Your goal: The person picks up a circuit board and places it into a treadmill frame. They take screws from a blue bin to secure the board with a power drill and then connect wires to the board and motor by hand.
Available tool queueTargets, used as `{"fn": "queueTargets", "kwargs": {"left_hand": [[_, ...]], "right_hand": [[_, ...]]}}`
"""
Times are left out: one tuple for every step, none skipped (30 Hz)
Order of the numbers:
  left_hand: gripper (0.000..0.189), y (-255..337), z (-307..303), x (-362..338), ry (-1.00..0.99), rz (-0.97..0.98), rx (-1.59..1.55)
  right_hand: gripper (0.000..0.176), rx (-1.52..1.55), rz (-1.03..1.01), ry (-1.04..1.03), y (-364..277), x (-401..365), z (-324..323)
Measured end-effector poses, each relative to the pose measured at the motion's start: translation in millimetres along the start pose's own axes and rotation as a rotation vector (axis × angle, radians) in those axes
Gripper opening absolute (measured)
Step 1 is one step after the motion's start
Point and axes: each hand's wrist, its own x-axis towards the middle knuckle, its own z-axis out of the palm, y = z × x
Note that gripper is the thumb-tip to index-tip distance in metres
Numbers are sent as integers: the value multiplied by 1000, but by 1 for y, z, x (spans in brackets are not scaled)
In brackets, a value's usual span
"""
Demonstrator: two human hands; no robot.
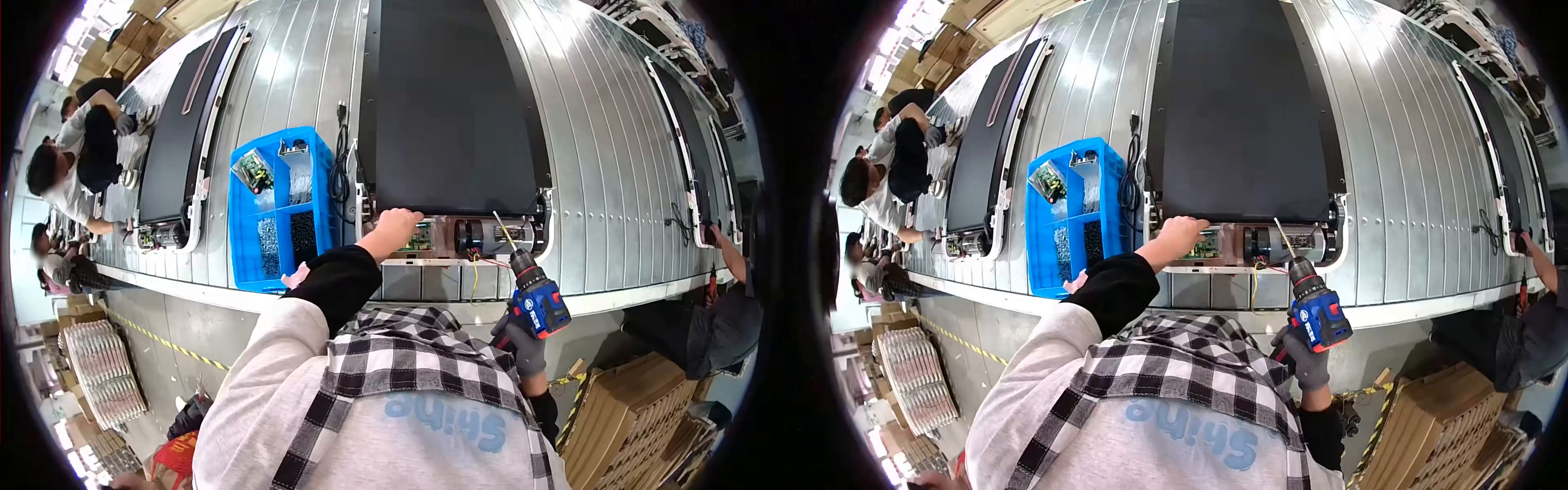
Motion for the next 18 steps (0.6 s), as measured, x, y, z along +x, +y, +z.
{"fn": "queueTargets", "kwargs": {"left_hand": [[27,-2,8,2,6,-8,36],[25,2,6,2,6,-54,47],[25,3,3,-1,11,-60,6],[27,7,-3,-7,34,-80,-69],[29,7,-5,-18,180,-56,-172],[32,6,-8,-29,300,15,-232],[31,7,-17,-45,426,42,-297],[30,4,-23,-63,507,92,-408],[29,1,-25,-83,540,70,-478],[28,-4,-30,-106,563,51,-487],[26,-13,-37,-131,586,35,-497],[26,-27,-41,-155,655,52,-482],[25,-43,-39,-178,713,-23,-399],[24,-59,-35,-202,765,-98,-318],[24,-74,-38,-226,820,-182,-292],[24,-90,-33,-249,843,-300,-215],[23,-107,-25,-268,823,-406,-167],[21,-124,-13,-287,753,-503,-88]], "right_hand": [[42,-16,13,-21,0,2,-4],[40,-24,34,-16,-1,3,-3],[38,-69,48,-47,-1,4,-7],[36,-117,64,-86,-1,6,-8],[34,-93,37,-84,-7,8,1],[34,-79,62,-111,-12,11,7],[37,-141,104,-158,-12,15,7],[39,-194,69,-212,-17,21,20],[43,-250,30,-265,-27,27,35],[42,-354,21,-330,-38,35,53],[42,-517,-122,-437,-39,49,73],[41,-741,-362,-548,-42,60,99],[41,-982,-663,-598,-52,70,136],[41,-1151,-968,-585,-63,81,172],[44,-967,-798,-697,-49,90,194],[45,-794,-451,-774,-38,97,219],[45,-616,-104,-821,-27,105,245],[42,-558,14,-820,-16,110,272]]}}
